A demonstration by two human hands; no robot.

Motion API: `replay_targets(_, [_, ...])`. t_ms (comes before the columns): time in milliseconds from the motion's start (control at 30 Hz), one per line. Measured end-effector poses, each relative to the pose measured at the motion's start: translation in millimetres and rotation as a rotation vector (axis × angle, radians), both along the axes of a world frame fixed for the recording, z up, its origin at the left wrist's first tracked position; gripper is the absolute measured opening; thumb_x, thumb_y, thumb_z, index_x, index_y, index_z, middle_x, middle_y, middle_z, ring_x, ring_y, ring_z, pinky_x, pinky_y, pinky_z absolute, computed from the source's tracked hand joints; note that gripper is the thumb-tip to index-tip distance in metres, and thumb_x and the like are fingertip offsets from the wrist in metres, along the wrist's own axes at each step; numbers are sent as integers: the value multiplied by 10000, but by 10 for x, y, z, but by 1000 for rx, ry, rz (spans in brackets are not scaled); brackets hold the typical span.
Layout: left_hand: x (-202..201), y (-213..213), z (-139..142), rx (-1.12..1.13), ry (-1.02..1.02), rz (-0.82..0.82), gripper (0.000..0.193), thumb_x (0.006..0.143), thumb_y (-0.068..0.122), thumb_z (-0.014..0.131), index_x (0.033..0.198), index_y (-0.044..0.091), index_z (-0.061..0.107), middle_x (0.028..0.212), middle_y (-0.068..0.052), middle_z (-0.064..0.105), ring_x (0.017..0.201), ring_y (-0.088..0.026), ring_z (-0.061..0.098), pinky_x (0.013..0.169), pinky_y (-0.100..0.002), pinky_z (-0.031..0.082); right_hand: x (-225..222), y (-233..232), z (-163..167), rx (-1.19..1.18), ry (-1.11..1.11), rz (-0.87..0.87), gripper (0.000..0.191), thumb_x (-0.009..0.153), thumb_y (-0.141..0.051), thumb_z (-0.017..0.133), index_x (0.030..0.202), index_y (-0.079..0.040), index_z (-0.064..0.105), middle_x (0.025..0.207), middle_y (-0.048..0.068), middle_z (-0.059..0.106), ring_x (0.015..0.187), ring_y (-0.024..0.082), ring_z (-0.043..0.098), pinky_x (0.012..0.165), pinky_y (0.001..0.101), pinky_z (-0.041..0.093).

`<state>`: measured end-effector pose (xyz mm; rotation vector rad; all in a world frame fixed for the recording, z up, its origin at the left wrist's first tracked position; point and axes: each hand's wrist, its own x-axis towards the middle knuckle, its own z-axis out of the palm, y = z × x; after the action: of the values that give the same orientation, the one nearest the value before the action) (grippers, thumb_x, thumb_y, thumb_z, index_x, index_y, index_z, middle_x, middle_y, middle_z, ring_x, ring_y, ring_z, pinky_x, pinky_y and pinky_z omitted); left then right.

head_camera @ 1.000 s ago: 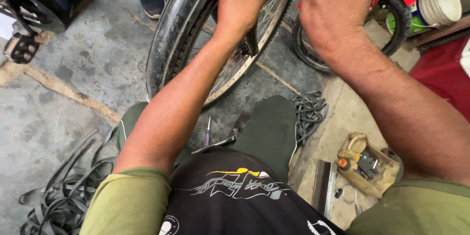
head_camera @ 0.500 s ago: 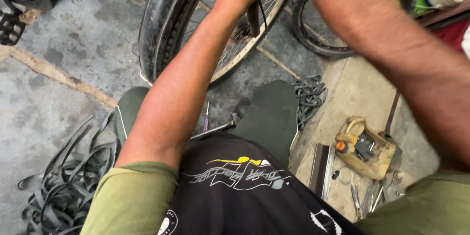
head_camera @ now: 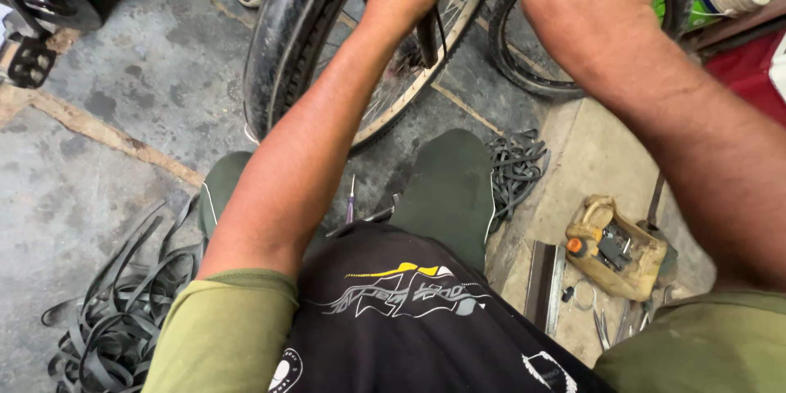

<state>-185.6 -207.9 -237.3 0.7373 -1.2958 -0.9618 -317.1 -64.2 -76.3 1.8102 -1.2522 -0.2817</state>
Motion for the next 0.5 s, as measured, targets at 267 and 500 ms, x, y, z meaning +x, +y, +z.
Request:
replay_targets(267, [88, 212, 209, -35, 52, -157, 216, 802, 171, 798, 911, 5, 712, 776, -37, 742, 726, -161, 702, 703, -344, 567, -209, 128, -666, 176, -1179, -140, 263, 1128, -249, 631, 1020, -23, 710, 761, 144, 682, 685, 298, 674, 655, 437, 515])
replay_targets(500, [484, 298, 707, 18, -160, -436, 377, 758, 176, 859, 1055, 11, 693, 952, -56, 742, 886, -171, 709, 830, -333, 588, 197, 225, -1021, 99, -1414, -148, 609, 885, 61, 515, 1485, 2, 432, 1198, 255, 657, 1032, 372, 685, 908, 459, 531])
